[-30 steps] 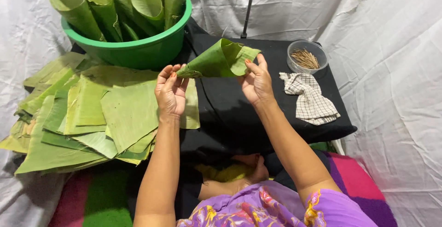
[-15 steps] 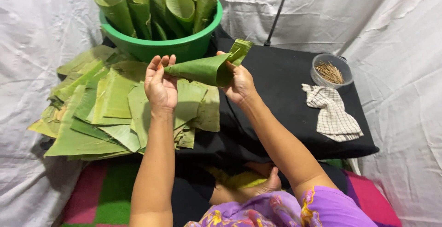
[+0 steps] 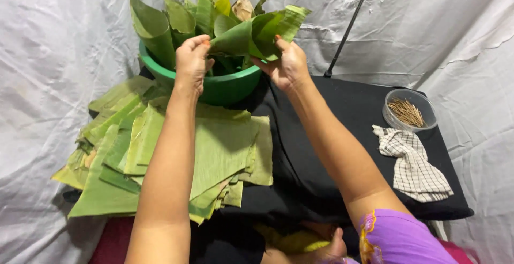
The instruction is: Cleaning banana leaves with a cloth and folding them into cone shapes for food packaging.
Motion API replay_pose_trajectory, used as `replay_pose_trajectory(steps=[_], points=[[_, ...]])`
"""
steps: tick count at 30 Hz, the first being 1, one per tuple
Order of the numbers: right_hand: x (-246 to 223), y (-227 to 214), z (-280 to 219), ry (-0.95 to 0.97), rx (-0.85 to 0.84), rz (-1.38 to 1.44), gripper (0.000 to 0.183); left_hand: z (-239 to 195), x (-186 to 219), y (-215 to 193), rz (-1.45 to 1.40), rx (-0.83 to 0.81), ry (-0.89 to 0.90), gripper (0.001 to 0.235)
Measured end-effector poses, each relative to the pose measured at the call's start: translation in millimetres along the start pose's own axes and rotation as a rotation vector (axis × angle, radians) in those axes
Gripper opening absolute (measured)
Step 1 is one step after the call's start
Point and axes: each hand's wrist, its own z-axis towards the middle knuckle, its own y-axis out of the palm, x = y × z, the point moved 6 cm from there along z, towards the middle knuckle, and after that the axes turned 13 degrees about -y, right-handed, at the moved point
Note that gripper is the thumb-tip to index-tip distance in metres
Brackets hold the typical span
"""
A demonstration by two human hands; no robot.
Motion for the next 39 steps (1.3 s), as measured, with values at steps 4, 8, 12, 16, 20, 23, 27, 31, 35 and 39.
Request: replay_pose_trajectory(steps=[4, 8, 12, 16, 20, 23, 27, 31, 35, 39], points=[[-9.5, -14.2, 44.0, -0.038, 0.018, -0.086, 0.031, 60.4, -27.8, 18.9, 0.398, 0.085, 0.147, 0.020], [-10.8, -34.9, 87.0, -0.038, 0.009, -0.346, 0.034, 59.1, -38.4, 51.8, 0.846, -0.038, 0.077, 0.023], [0.3, -42.6, 117.9, -0.063, -0.050, -0.666, 0.032, 66.7, -57.2, 77.2, 0.835, -0.153, -0.029, 0.035], [12.7, -41.0, 125.3, -0.079, -0.092, -0.803, 0.032, 67.0, -59.4, 85.1, 0.852, -0.170, -0.103, 0.053], [5.3, -23.0, 109.6, -0.242, -0.158, -0.922, 0.037, 38.0, -37.6, 86.7, 0.649, -0.197, -0.244, 0.035], [3.3, -22.2, 106.0, -0.320, -0.178, -0.943, 0.046, 40.8, -41.1, 87.7, 0.606, -0.206, -0.283, 0.038], [0.8, -23.2, 101.6, -0.285, -0.137, -0.980, 0.038, 41.8, -43.2, 91.6, 0.597, -0.243, -0.311, 0.040], [4.6, -33.1, 111.9, -0.484, -0.204, -1.183, 0.040, 39.1, -39.1, 94.0, 0.678, -0.271, -0.299, 0.043], [0.7, -35.1, 103.5, -0.509, -0.207, -1.203, 0.040, 31.1, -29.1, 94.6, 0.650, -0.272, -0.303, 0.070], [-15.0, -28.8, 69.4, -0.661, -0.153, -1.170, 0.039, 15.3, -16.6, 88.9, 0.636, -0.240, -0.254, 0.059]])
